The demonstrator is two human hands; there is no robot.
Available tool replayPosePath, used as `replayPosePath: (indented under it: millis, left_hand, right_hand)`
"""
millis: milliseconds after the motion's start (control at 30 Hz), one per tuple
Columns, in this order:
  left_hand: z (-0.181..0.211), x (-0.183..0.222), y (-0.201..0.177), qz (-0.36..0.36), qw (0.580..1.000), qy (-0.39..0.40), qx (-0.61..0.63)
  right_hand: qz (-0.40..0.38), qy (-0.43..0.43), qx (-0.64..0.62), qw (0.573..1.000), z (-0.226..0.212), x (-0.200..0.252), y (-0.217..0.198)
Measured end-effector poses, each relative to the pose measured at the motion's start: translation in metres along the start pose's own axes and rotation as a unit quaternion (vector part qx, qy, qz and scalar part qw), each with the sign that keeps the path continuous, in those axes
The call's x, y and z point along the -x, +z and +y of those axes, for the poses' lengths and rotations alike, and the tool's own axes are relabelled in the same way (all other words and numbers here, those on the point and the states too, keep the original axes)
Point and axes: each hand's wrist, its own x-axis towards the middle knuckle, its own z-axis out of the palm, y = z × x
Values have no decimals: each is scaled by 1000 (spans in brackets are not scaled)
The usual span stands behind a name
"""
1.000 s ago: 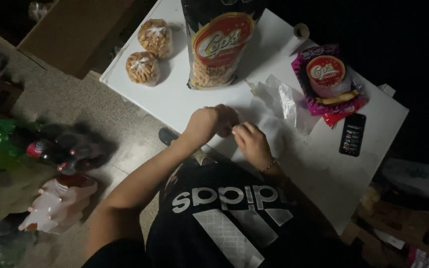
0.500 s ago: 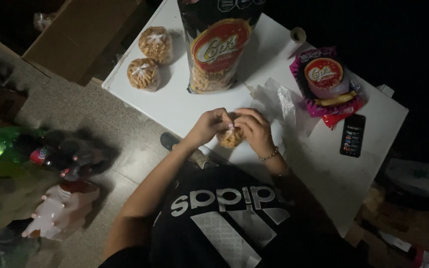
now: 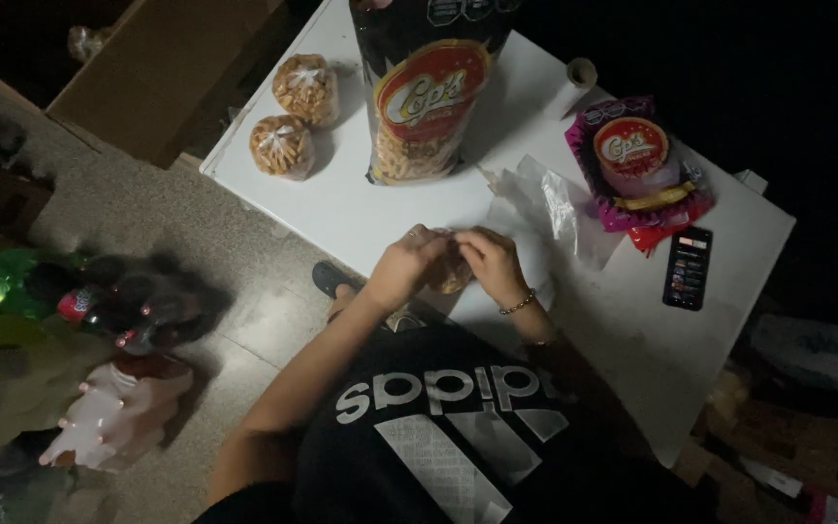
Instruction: The person pours snacks from a large branded bag into small clear plastic bags, then ties each filled bag and places it on the table. The process is repeated multiple times throughout the clip.
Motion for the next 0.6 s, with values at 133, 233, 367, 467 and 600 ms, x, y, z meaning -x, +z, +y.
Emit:
replayPosePath:
  millis: [133, 233, 367, 467, 600]
  left_hand:
    - [-12, 7, 11, 74, 995, 50, -52]
    - [-18, 3, 6, 105, 992, 58, -50]
    - [-8, -1, -10, 102, 993, 11, -64]
    - [-17, -6, -6, 58, 991, -75, -92]
    - [56, -40, -69, -150, 940, -303, -42]
  right_hand:
    - [32, 81, -47, 995, 8, 2, 11]
    - [43, 96, -57, 993, -10, -9, 12]
    - [23, 34, 17, 999, -9, -20, 12]
    - [20, 11, 12, 1000, -44, -29, 1]
    - [61, 18, 116, 991, -31, -7, 16]
